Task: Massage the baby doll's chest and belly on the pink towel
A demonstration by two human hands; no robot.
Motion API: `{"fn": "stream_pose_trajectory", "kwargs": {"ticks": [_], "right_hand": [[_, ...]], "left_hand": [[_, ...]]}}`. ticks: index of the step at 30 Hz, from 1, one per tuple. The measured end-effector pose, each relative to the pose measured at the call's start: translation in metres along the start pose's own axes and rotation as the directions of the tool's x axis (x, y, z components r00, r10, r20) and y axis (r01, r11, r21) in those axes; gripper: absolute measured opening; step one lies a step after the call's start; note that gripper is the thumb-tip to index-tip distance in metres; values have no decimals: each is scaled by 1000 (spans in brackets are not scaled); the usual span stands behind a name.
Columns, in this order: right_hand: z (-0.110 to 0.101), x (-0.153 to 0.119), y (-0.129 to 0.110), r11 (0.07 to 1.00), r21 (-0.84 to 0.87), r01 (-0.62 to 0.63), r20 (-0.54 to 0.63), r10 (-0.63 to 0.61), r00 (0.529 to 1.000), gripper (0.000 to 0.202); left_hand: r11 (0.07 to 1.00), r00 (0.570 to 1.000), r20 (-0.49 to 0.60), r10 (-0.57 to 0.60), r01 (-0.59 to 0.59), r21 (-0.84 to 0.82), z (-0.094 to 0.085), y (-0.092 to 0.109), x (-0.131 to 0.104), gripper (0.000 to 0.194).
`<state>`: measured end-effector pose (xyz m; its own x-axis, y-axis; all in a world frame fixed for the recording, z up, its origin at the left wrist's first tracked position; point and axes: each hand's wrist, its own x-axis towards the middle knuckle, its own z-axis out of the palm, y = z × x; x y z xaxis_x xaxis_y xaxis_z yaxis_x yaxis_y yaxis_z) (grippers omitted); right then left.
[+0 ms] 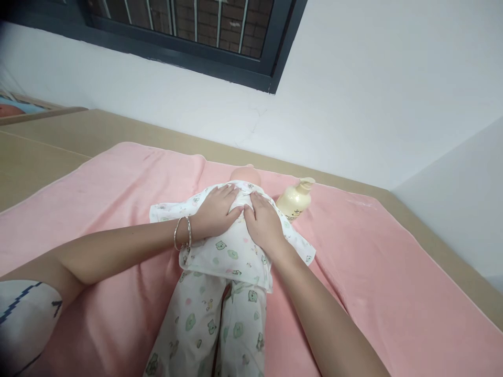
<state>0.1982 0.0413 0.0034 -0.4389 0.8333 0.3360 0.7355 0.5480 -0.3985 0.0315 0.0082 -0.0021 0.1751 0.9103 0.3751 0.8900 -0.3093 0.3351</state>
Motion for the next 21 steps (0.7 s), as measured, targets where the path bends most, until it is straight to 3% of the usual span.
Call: {"fn": "stream_pose_trajectory", "kwargs": {"ticks": [10, 16, 21], "right_hand": [[-3, 0, -1, 1000, -24, 8, 30, -8, 1000, 61], [-8, 1, 2, 996, -41, 78, 67, -75, 995, 59], [-11, -8, -20, 993, -117, -16, 55, 22, 998, 53]], "left_hand": [[998, 999, -41, 28, -25, 56, 0, 4, -6, 54], [962, 984, -57, 170, -153, 227, -4, 23, -30, 52], [985, 992, 11, 128, -129, 116, -11, 9, -11, 47]]}}
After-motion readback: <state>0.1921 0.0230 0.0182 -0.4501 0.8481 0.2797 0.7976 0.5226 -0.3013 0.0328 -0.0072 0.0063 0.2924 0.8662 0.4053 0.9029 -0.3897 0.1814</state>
